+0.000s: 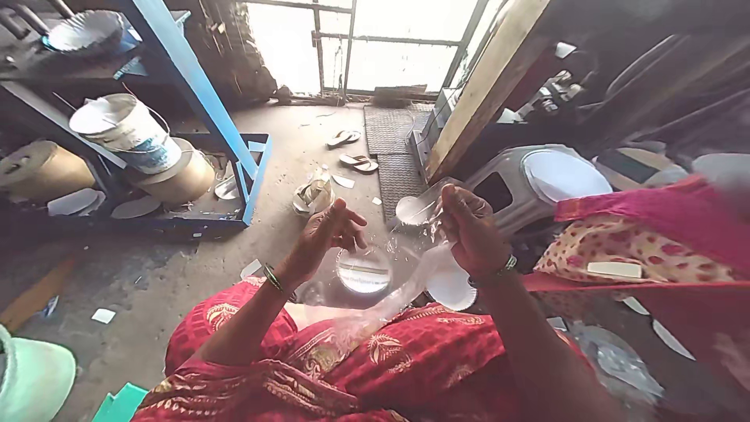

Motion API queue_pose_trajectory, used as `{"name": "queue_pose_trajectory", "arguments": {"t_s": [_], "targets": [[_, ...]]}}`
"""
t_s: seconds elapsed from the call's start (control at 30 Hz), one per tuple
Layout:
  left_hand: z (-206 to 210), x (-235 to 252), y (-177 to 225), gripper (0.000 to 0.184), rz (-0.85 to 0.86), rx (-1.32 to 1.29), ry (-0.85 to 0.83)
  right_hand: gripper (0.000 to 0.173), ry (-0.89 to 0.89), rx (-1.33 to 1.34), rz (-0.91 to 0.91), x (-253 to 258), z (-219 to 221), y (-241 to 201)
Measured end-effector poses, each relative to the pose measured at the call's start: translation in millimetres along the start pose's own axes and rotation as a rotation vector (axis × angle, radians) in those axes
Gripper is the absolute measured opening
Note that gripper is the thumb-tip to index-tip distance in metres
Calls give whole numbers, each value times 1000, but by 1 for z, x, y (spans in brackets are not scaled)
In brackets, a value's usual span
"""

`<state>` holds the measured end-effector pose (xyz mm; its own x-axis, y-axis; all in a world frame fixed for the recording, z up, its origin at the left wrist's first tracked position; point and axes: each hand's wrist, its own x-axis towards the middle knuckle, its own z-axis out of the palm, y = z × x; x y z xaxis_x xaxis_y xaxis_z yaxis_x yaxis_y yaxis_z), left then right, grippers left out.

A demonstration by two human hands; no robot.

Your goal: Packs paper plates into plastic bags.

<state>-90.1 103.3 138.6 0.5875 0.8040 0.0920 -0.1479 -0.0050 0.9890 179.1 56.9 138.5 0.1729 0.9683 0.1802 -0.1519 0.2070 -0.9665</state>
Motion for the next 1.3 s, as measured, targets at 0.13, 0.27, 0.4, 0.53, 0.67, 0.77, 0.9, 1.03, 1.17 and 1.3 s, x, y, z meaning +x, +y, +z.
{"name": "queue_pose_trajectory", "arguments": {"t_s": [0.13, 0.27, 0.4, 0.53, 0.67, 0.77, 0.9, 1.03, 1.17, 1.3], "targets": [[7, 1, 6, 50, -34, 51, -36, 26, -9, -32, -44, -2, 3, 0], [19, 0, 13, 35, -76, 134, -64, 24, -12, -102, -83, -5, 6, -1], [30, 0, 13, 9, -78, 57, -16, 24, -9, -154, -124, -8, 9, -4], [32, 1, 5, 10, -54, 19, 55, 18, -23, -167, -142, -10, 8, -4], [36, 1, -1, 23, 15, 79, 85, 15, -60, -199, -155, -11, 7, -2], [34, 1, -10, 33, 153, 165, 116, 12, -125, -232, -205, -12, 8, -1], [30, -1, -11, 48, 198, 175, 91, 11, -139, -243, -211, -13, 10, 0], [23, -5, -4, 78, -21, 75, 110, 13, -74, -247, -180, -10, 6, 3], [13, -2, -6, 52, 30, 68, 11, 13, -23, -246, -183, -7, 4, 3], [19, -4, 2, 11, 93, 10, 95, 13, -24, -277, -196, -7, 3, 1]]}}
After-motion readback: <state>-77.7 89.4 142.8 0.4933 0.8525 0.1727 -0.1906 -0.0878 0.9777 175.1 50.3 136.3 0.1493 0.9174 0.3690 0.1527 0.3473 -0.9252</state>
